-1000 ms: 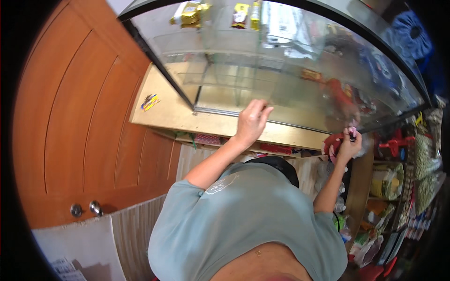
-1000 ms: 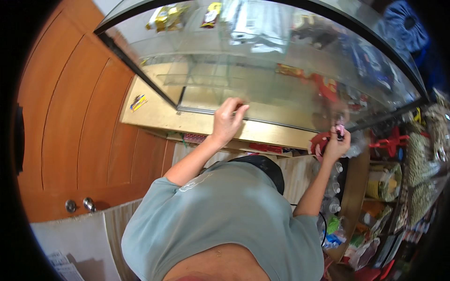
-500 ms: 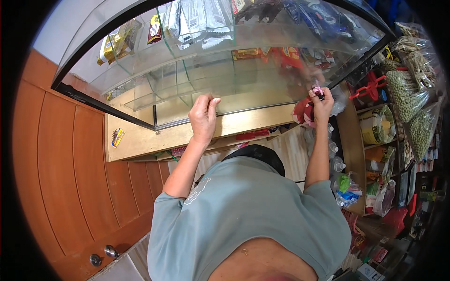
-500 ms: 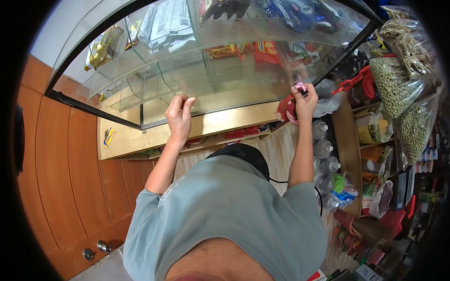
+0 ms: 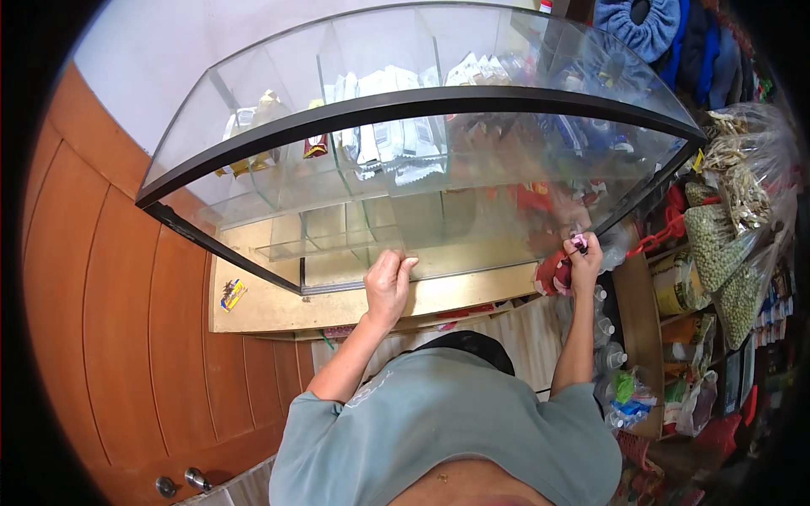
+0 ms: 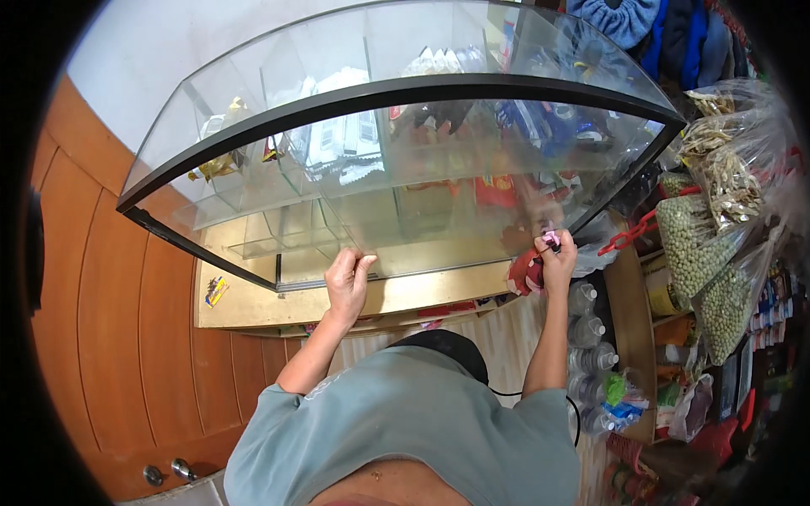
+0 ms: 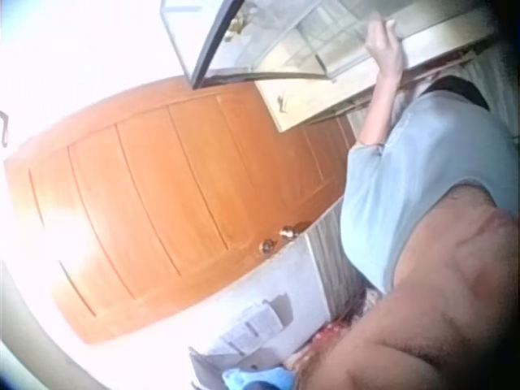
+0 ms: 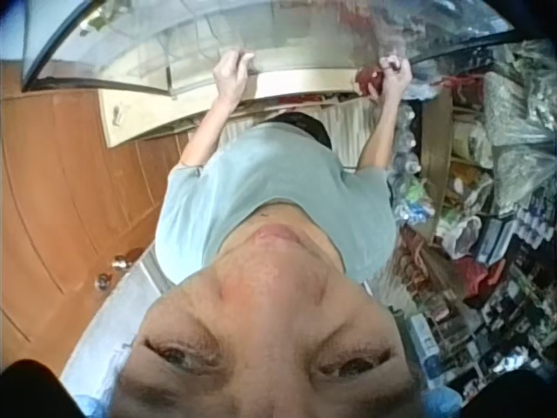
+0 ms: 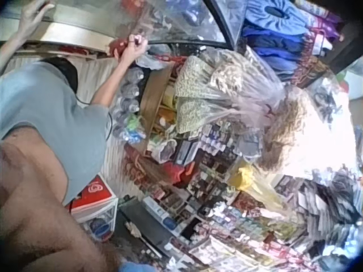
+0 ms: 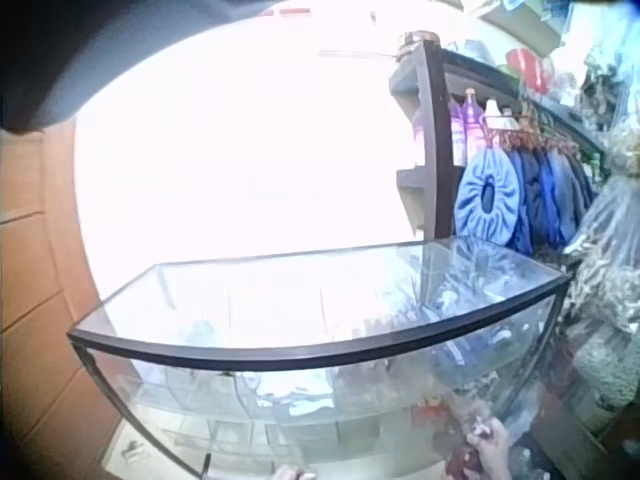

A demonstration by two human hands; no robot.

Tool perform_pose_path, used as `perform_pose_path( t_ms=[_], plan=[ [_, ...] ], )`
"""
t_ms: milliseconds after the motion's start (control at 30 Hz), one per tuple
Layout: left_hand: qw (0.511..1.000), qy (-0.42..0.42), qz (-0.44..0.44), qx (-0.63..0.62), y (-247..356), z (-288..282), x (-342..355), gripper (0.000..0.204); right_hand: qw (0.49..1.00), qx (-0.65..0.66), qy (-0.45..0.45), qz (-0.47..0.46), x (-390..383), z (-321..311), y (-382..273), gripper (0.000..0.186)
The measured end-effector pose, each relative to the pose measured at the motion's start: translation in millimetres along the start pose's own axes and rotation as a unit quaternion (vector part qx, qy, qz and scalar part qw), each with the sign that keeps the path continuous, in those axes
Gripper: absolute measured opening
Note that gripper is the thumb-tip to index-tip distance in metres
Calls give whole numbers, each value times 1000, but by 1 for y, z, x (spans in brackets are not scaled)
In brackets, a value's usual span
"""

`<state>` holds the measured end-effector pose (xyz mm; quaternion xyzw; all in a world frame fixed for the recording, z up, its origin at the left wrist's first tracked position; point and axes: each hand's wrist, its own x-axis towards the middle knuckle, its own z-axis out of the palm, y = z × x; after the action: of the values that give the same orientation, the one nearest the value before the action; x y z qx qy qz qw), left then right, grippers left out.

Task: The person cleans the glass and wooden surfaces of a display case using a patterned cloth. They wipe the exterior glass, the top wooden ledge, and the interior shelves. The person also handles a small yellow packet and a clear plastic bag, placing them inside the case.

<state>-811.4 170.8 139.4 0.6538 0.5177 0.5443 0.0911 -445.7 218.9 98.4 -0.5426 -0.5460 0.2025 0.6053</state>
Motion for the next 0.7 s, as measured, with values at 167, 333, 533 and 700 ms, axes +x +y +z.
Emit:
perform_pose_path(
  t_ms=[167,333,533,700],
  plan=[
    [999,-15,16,44,-5,-3,-3,18,994,86,-9,59,0,8,-22,15],
    [1000,-18,3,7,-4,-1,-2,19,998,40,0,46,0,1,-10,16],
    [999,-30,-7,-22,-2,-5,-8,19,995,60,14,82,-12,-3,-14,16],
    [999,-40,-4,-26,-4,-9,-14,17,994,43,-28,96,-14,-8,-23,17]
  ],
)
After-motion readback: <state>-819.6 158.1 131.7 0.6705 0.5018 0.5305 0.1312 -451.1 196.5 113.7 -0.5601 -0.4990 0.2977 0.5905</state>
